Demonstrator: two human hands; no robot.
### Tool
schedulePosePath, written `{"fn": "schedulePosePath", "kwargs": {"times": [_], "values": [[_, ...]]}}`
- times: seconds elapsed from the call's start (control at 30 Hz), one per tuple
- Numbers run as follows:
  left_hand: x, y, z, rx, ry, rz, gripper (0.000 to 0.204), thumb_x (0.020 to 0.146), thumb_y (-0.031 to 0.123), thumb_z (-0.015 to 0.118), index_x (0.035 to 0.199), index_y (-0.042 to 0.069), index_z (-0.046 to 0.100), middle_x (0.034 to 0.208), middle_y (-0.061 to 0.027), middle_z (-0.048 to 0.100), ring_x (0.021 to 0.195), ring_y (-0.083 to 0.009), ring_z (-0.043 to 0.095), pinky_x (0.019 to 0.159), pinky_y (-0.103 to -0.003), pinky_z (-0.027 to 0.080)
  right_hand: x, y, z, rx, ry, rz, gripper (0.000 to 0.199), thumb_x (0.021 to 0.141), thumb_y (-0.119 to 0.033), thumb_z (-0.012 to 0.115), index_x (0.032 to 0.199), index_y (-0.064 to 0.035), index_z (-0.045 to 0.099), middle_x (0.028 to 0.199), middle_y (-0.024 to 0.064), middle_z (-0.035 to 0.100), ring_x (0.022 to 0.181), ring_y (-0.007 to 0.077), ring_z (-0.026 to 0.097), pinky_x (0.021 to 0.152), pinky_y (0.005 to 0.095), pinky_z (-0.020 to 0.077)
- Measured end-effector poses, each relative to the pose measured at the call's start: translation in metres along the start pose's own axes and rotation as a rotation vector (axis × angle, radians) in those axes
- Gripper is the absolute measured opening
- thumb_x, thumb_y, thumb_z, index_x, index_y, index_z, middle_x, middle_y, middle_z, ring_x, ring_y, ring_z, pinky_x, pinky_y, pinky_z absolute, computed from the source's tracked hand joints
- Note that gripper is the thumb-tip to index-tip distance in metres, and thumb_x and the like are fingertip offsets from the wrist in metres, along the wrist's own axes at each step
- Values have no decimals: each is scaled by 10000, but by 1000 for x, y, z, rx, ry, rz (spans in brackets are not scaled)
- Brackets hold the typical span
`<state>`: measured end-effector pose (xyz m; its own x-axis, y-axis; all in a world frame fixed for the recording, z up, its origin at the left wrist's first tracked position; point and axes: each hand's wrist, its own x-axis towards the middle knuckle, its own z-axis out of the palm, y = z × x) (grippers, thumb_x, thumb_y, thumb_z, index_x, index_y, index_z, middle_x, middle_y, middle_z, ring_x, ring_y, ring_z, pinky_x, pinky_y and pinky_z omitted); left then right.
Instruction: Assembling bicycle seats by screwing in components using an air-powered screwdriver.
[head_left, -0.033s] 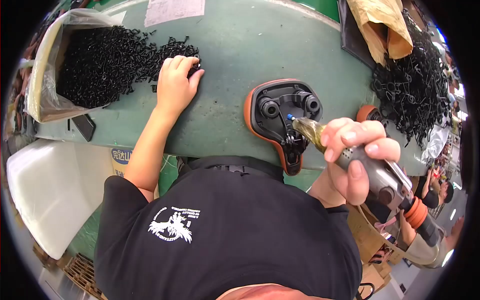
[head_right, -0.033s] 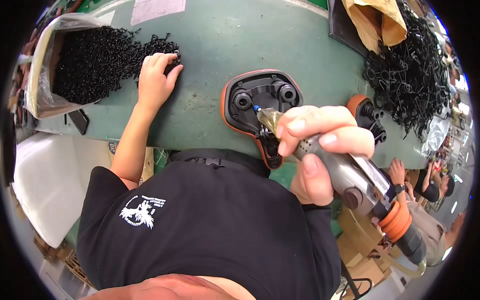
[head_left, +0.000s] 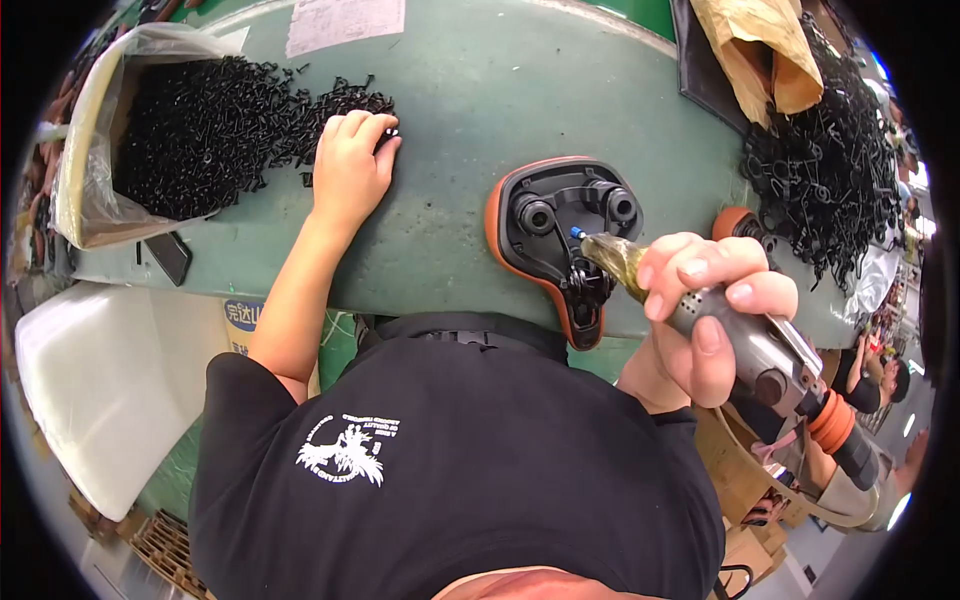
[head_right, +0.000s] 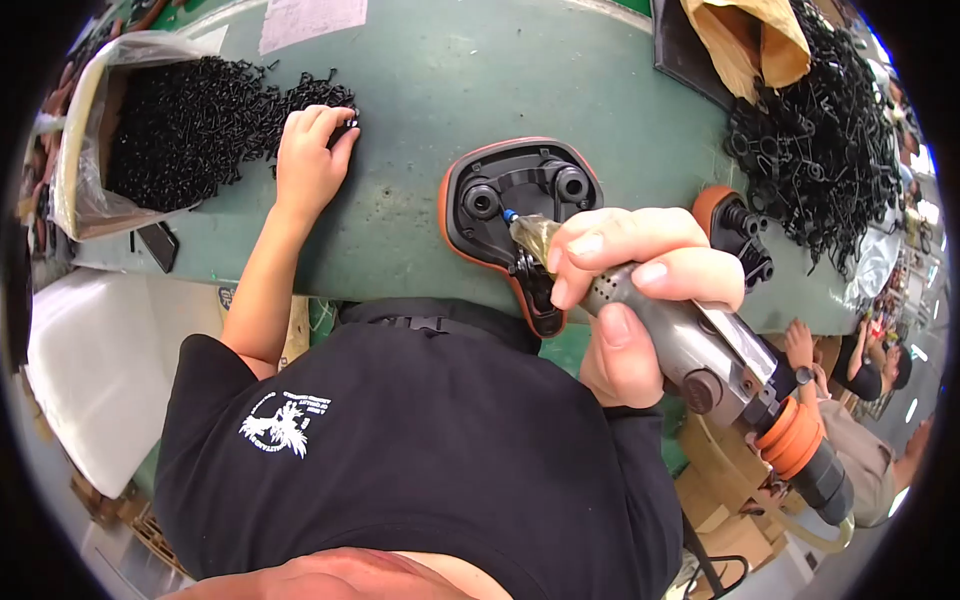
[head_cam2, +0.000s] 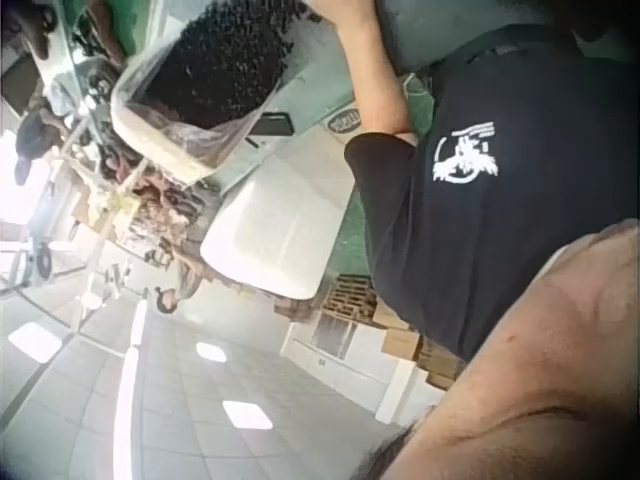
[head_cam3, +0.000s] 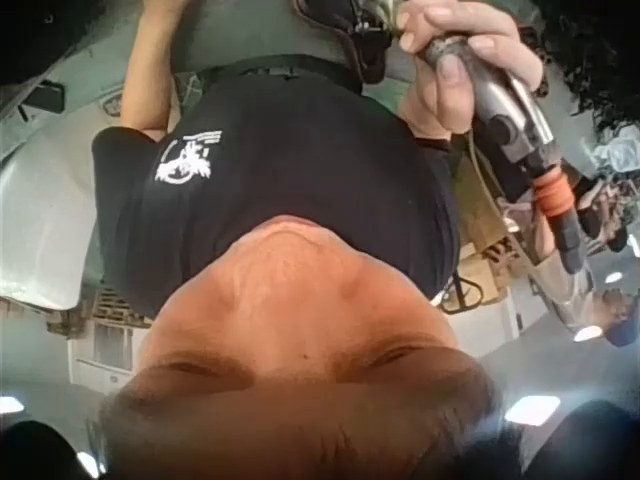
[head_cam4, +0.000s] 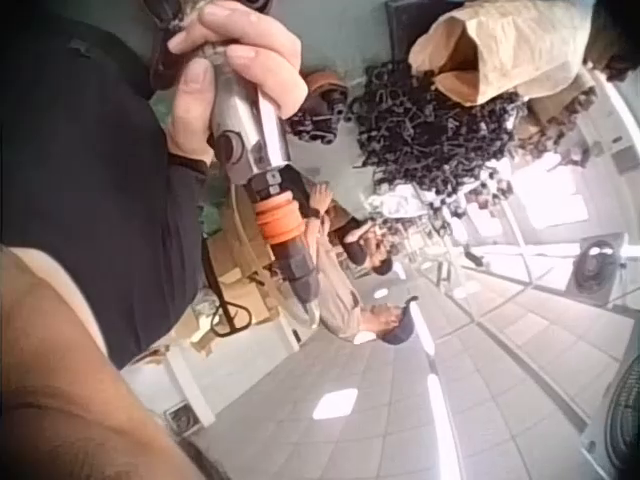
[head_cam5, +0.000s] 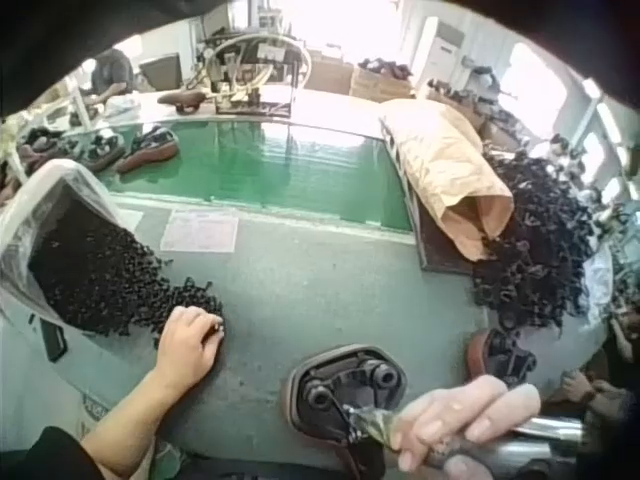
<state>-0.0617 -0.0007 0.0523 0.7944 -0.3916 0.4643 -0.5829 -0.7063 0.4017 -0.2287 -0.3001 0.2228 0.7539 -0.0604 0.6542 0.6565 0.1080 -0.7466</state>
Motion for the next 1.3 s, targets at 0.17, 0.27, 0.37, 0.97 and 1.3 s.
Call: {"fn": "schedulePosePath", "kwargs": {"times": [0.17,0.27,0.37,0.97,1.3], "values": [[-4,1,0,78,-2,-58,198,855,132,863,996,61,743,1005,-83,703,986,-328,646,892,-435,529,-11,-17,-19,43,-40,-58,328,975,-7,621,1269,-56,483,1156,255,638,737,231,673,784,471,605],[-2,-4,0,67,-23,-42,169,847,149,882,906,59,752,984,-68,691,970,-311,641,878,-426,528,-15,-34,-31,5,-66,-26,330,984,-6,639,1269,-65,483,1166,256,640,758,233,687,793,476,609],[5,6,-9,14,2,2,143,904,105,851,935,26,735,1060,-84,731,970,-276,684,870,-385,555,-19,-38,-38,27,-59,-22,339,971,2,657,1253,-70,481,1154,260,655,770,245,702,779,480,616],[-6,187,-25,-2126,-882,-685,219,1071,28,670,1262,-54,739,1068,-165,761,929,-239,760,837,-373,638,-30,-54,-30,141,5,-134,290,965,-35,686,1211,-79,539,1145,135,692,753,197,744,714,375,640],[14,185,0,-1867,-875,-317,250,947,-65,782,1197,-77,782,1088,-189,761,883,-251,776,796,-345,657,-40,-57,-33,72,71,-160,327,930,-3,704,1188,-65,513,1117,193,702,779,240,754,700,414,639]]}}
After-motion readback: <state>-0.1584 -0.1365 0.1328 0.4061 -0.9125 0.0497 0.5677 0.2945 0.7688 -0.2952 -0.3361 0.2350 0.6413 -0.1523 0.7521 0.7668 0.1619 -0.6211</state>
